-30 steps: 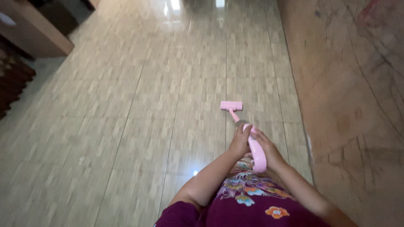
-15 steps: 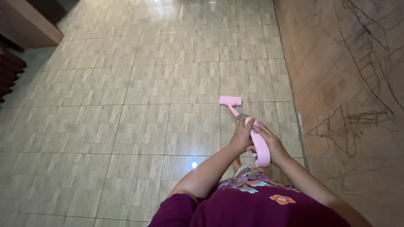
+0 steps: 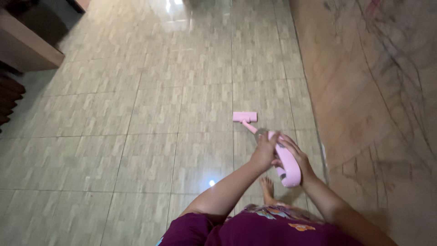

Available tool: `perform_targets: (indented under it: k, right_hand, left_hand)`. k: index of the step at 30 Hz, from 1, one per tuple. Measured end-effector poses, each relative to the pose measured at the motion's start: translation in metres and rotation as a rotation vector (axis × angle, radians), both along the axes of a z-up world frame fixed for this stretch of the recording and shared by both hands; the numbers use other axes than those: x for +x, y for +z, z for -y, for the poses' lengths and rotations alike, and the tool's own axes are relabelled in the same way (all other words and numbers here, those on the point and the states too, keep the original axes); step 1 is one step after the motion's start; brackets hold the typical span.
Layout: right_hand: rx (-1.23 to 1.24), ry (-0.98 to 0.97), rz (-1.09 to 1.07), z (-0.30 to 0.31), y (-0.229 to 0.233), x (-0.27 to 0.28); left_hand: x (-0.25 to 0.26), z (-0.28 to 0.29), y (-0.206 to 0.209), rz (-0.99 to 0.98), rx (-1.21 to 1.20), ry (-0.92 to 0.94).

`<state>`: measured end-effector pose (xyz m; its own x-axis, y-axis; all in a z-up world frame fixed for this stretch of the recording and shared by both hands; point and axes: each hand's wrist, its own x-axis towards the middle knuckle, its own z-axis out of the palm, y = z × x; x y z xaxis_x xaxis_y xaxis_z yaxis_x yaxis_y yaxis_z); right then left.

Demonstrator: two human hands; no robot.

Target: The person vacuums the tiled floor using a handheld pink vacuum cleaner, moving it along the ground and near a wall.

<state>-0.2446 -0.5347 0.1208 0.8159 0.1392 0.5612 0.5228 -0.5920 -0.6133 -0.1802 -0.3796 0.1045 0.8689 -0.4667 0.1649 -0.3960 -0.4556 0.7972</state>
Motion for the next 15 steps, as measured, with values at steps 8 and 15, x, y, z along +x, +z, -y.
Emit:
perform_targets:
  k: [8,15]
  right_hand:
    - [1.345,-0.033,-0.925,0.065,-0.057,0.11]
    - [0.184,0.095,-0.161,0.099,-0.055,0.213]
  left_hand:
    - [0.099,0.073,-0.057,0.147,0.067,-0.02]
    - [0.208,0.109,-0.072,0.166,-0.066,0.122]
